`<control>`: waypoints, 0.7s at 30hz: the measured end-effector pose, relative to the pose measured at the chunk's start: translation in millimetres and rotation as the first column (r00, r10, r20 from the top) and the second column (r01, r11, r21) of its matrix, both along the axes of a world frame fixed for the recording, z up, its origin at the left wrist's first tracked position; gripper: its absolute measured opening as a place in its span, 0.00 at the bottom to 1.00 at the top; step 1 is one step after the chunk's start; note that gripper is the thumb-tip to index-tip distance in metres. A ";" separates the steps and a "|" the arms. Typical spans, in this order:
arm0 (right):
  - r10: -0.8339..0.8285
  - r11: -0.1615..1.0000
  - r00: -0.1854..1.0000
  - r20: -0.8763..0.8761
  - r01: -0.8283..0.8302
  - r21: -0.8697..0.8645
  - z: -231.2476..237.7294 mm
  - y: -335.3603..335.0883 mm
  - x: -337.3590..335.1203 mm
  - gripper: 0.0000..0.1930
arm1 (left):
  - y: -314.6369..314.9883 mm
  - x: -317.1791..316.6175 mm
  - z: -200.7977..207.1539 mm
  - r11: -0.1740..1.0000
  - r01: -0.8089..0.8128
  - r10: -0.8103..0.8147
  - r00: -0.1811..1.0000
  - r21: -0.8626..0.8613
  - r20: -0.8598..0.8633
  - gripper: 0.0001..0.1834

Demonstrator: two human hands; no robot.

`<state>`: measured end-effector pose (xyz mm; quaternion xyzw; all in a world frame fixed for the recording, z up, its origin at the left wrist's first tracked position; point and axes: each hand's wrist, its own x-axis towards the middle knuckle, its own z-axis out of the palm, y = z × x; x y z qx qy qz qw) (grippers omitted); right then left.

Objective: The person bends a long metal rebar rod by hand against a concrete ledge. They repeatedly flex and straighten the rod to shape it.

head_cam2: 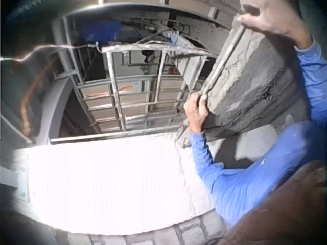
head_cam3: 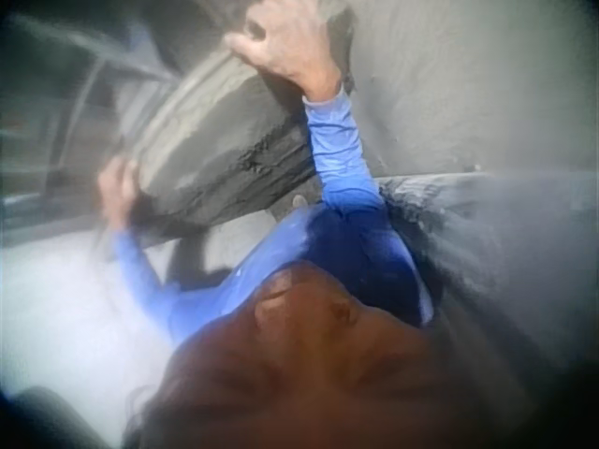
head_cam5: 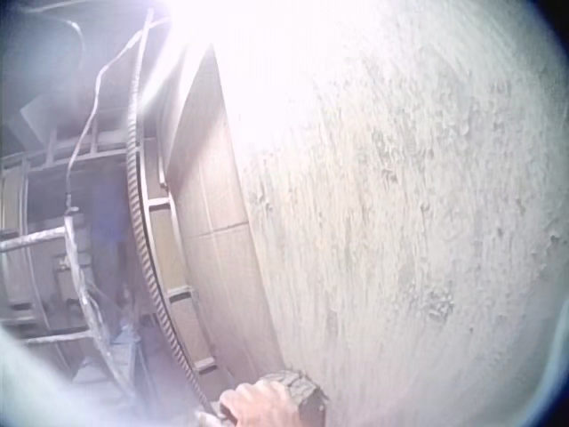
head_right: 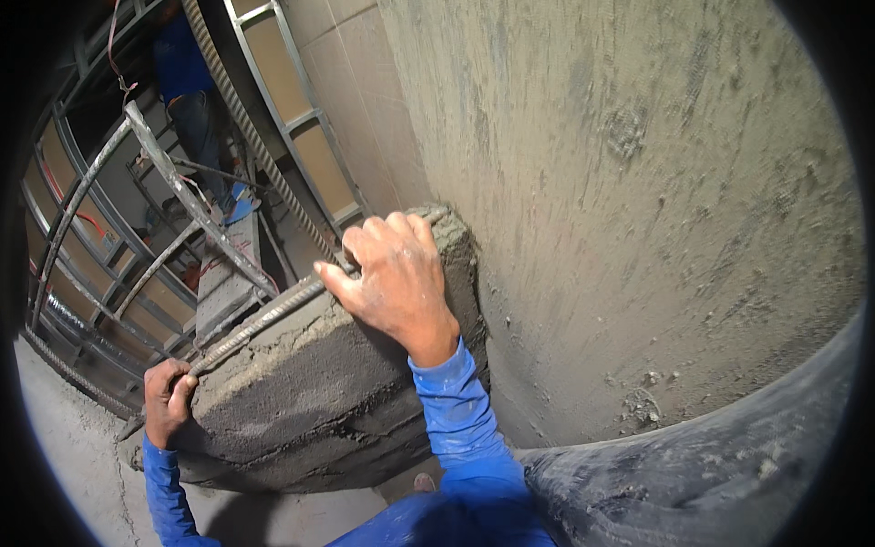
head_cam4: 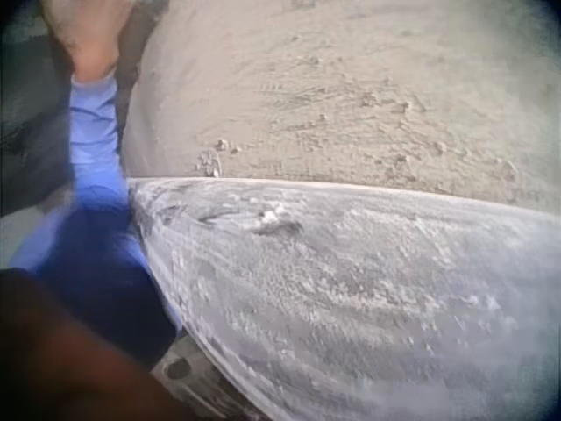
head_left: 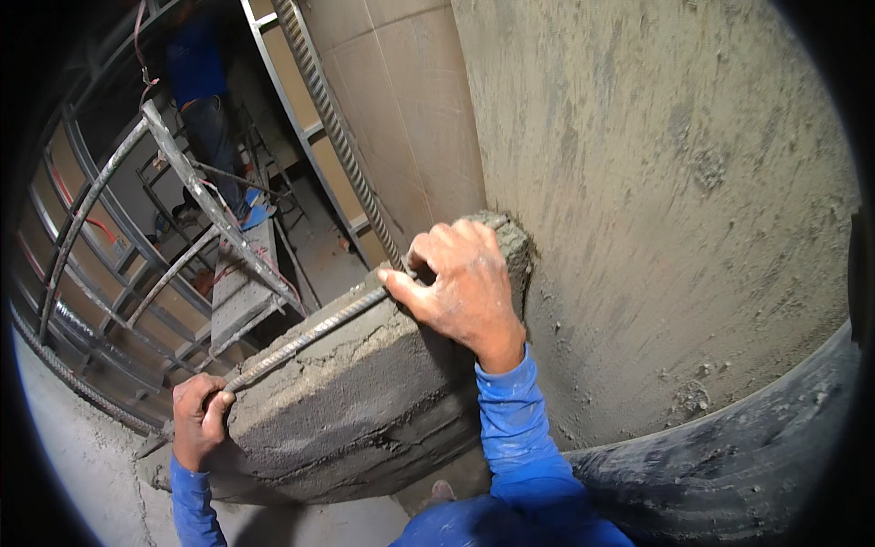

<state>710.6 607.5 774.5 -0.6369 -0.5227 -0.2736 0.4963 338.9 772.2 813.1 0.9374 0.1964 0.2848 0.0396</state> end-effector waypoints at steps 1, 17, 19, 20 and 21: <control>0.009 1.000 1.000 -0.011 -0.009 0.003 -0.9 0.7 1.1 0.18 | -0.3 0.8 0.5 1.000 0.007 -0.007 1.000 0.003 0.009 0.06; -0.038 0.984 0.999 0.034 0.043 -0.175 3.0 -0.4 -3.4 0.16 | -0.4 -48.6 10.0 0.987 -0.128 0.130 0.991 0.098 -0.016 0.11; 0.034 0.978 0.998 0.047 -0.024 -0.207 1.1 -5.0 2.4 0.14 | 0.2 -58.9 9.7 0.977 -0.168 0.172 0.985 0.127 -0.017 0.13; 0.079 0.978 0.995 0.056 -0.066 -0.199 0.7 -7.6 5.3 0.13 | 0.0 -62.6 10.1 0.973 -0.184 0.192 0.980 0.136 -0.052 0.11; 0.122 0.976 0.990 0.066 -0.108 -0.190 0.7 -9.9 8.2 0.12 | -0.2 -64.0 9.8 0.975 -0.158 0.169 0.984 0.157 -0.057 0.10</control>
